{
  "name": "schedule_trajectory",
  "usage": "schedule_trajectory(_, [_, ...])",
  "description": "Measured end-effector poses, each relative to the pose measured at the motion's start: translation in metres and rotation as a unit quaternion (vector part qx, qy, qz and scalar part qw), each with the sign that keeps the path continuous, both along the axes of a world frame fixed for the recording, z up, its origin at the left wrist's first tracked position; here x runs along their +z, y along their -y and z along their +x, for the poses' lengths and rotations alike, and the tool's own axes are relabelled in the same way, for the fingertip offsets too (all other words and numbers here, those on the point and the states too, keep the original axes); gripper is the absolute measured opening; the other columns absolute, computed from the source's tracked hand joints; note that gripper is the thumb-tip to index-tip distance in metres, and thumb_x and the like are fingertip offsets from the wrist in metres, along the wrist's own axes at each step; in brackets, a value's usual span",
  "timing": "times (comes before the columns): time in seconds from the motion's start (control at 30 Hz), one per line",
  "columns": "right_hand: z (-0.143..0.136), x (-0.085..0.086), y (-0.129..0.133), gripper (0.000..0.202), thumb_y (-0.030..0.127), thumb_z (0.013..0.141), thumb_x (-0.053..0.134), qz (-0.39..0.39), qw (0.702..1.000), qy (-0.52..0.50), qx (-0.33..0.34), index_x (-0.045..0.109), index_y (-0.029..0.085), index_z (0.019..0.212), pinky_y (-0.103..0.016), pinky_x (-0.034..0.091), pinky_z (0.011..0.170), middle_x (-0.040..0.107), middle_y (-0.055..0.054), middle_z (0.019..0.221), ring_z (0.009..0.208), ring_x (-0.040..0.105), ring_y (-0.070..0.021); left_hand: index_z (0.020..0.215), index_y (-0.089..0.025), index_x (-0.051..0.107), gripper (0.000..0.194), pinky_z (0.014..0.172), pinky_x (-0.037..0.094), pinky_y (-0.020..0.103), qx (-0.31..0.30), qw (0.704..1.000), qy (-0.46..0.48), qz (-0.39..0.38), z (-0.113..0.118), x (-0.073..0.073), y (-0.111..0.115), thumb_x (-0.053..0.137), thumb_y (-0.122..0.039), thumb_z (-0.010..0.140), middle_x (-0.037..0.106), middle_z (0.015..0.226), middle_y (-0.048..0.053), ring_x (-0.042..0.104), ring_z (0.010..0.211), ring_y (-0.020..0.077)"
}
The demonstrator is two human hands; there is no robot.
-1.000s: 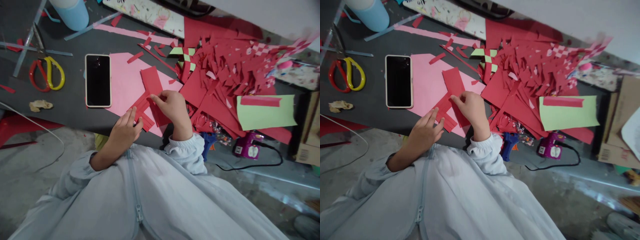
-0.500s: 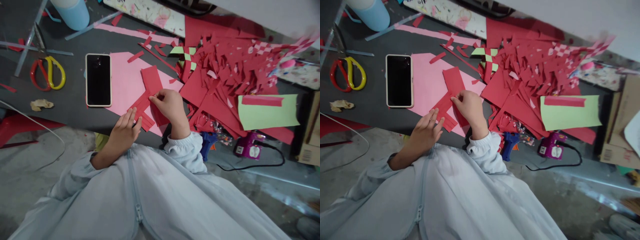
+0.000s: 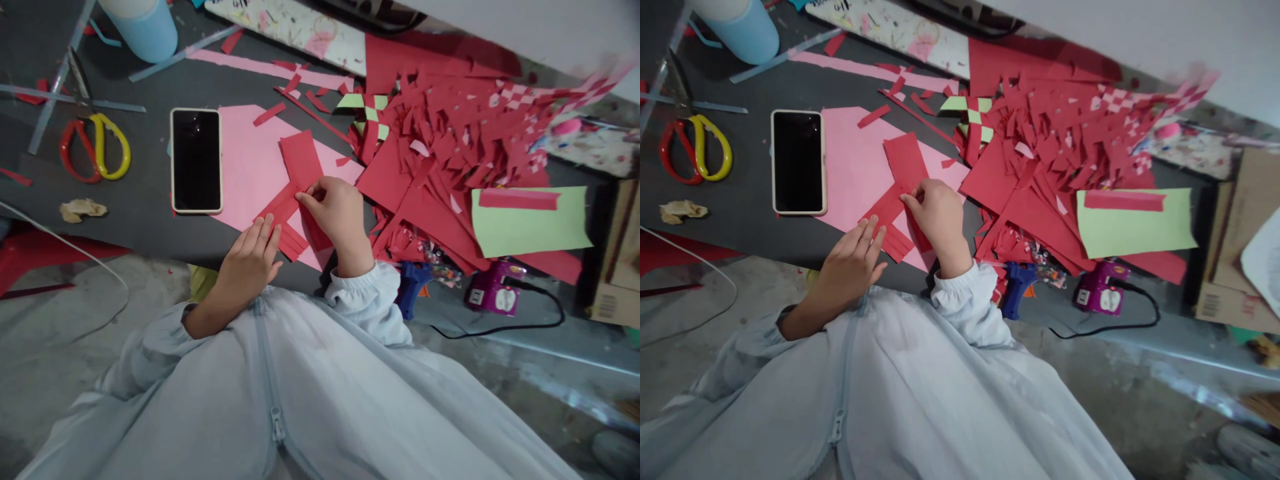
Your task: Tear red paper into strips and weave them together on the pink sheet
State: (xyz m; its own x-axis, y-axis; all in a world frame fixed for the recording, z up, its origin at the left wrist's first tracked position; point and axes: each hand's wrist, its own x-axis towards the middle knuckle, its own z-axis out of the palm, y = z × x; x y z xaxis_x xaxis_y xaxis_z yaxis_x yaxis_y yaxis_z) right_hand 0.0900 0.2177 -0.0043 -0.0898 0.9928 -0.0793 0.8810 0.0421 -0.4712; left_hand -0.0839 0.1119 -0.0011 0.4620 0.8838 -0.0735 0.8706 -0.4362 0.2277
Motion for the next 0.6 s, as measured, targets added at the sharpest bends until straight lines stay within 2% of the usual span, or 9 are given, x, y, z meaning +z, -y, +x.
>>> schedule_trajectory(0.17, [0.005,0.014,0.011,0.026,0.036,0.096,0.054,0.053,0.998,0.034,-0.001,0.066,0.016,0.109,-0.037,0.044,0.078,0.071,-0.012,0.097,0.091,0.062,-0.0261,0.145,0.003,0.046,0.061,0.112,0.043,0.052,0.008,1.0,0.005,0.008,0.004,0.002,-0.001,0.058,-0.03,0.094,0.039,0.155,0.031,0.045,0.142,0.0409])
schedule_trajectory(0.3, [0.003,0.025,0.028,0.035,0.031,0.101,0.041,0.072,0.987,0.08,0.119,0.073,0.019,0.11,-0.041,0.046,0.084,0.07,-0.013,0.104,0.098,0.058,-0.029,0.144,0.002,0.047,0.06,0.112,0.043,0.054,0.012,1.0,0.016,0.014,0.005,0.0,0.0,0.057,-0.031,0.095,0.039,0.155,0.031,0.044,0.143,0.0413])
schedule_trajectory(0.4, [-0.006,0.02,0.042,0.04,0.02,0.1,0.039,0.067,0.97,0.064,0.226,0.066,0.02,0.13,-0.042,0.046,0.098,0.065,-0.012,0.133,0.119,0.055,-0.0284,0.144,0.002,0.047,0.06,0.114,0.042,0.054,0.015,1.0,0.018,0.017,0.005,-0.001,0.001,0.057,-0.03,0.095,0.04,0.154,0.031,0.043,0.144,0.0411])
schedule_trajectory(0.5, [-0.013,0.01,0.051,0.045,0.017,0.099,0.039,0.04,0.969,0.091,0.225,0.058,0.019,0.14,-0.046,0.044,0.104,0.057,-0.013,0.147,0.132,0.048,-0.0308,0.145,0.002,0.045,0.061,0.116,0.041,0.053,0.013,0.999,0.02,0.021,0.004,-0.002,0.004,0.057,-0.031,0.095,0.04,0.154,0.031,0.039,0.146,0.0401])
schedule_trajectory(0.6, [-0.014,0.005,0.052,0.047,0.016,0.099,0.037,0.032,0.969,0.098,0.225,0.056,0.017,0.142,-0.046,0.044,0.105,0.055,-0.014,0.149,0.133,0.048,-0.0308,0.147,0.0,0.043,0.064,0.118,0.037,0.053,0.003,0.999,0.022,0.023,0.0,-0.005,0.009,0.059,-0.032,0.094,0.037,0.156,0.031,0.036,0.148,0.0396])
